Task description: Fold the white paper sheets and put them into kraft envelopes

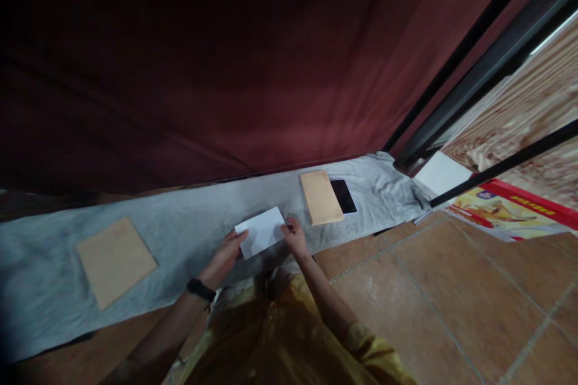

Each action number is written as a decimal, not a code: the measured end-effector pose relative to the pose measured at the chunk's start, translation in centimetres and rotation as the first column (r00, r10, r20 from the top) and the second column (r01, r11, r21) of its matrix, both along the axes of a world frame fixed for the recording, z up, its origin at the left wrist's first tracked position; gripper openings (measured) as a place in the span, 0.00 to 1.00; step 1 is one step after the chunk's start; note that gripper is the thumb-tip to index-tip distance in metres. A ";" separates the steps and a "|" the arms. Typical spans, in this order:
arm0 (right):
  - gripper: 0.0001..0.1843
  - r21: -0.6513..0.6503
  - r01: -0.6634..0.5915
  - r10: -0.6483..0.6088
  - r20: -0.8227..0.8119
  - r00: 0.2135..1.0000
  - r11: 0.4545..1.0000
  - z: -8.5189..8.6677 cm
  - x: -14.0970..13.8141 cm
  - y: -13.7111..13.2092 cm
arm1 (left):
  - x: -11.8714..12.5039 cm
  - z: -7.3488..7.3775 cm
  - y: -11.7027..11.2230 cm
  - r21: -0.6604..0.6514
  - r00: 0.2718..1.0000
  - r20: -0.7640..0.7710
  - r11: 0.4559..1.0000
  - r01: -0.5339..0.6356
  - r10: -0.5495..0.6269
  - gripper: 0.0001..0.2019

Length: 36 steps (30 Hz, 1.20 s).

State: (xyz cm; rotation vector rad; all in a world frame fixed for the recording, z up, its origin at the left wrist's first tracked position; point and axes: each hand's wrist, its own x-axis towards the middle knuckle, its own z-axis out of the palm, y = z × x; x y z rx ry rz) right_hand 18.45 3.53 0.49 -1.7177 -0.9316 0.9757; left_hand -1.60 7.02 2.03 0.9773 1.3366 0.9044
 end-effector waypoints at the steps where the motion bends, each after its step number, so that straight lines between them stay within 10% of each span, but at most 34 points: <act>1: 0.19 -0.026 -0.014 0.013 -0.050 0.999 1.000 -0.6 0.2 0.2 | 0.1 -0.1 0.0 -0.006 1.000 0.023 1.000 0.016 -0.015 0.21; 8: 0.17 0.037 0.023 -0.021 -0.053 0.998 0.999 -2.3 0.5 0.4 | -0.1 -0.8 0.1 -0.010 1.000 -0.006 1.000 -0.005 0.005 0.22; 18: 0.19 0.092 -0.012 -0.009 0.226 0.974 0.996 -2.6 0.9 0.5 | -0.2 -1.6 0.1 0.055 0.897 -0.432 0.990 0.131 -0.095 0.26; 23: 0.25 0.213 -0.256 0.032 0.708 0.705 0.943 -1.9 -0.2 -0.9 | -0.1 -1.6 0.4 0.064 0.854 -0.506 0.983 0.173 -0.118 0.25; 29: 0.27 0.010 -0.617 0.263 0.899 0.351 0.787 -2.8 -3.1 -3.2 | 0.2 -1.2 -0.2 0.112 0.812 -0.579 0.979 0.169 -0.074 0.23; 36: 0.33 -0.072 -0.624 0.293 0.920 0.260 0.778 -2.6 -3.6 -4.0 | 0.4 -1.0 -2.2 0.259 0.641 -0.767 0.932 0.252 0.040 0.17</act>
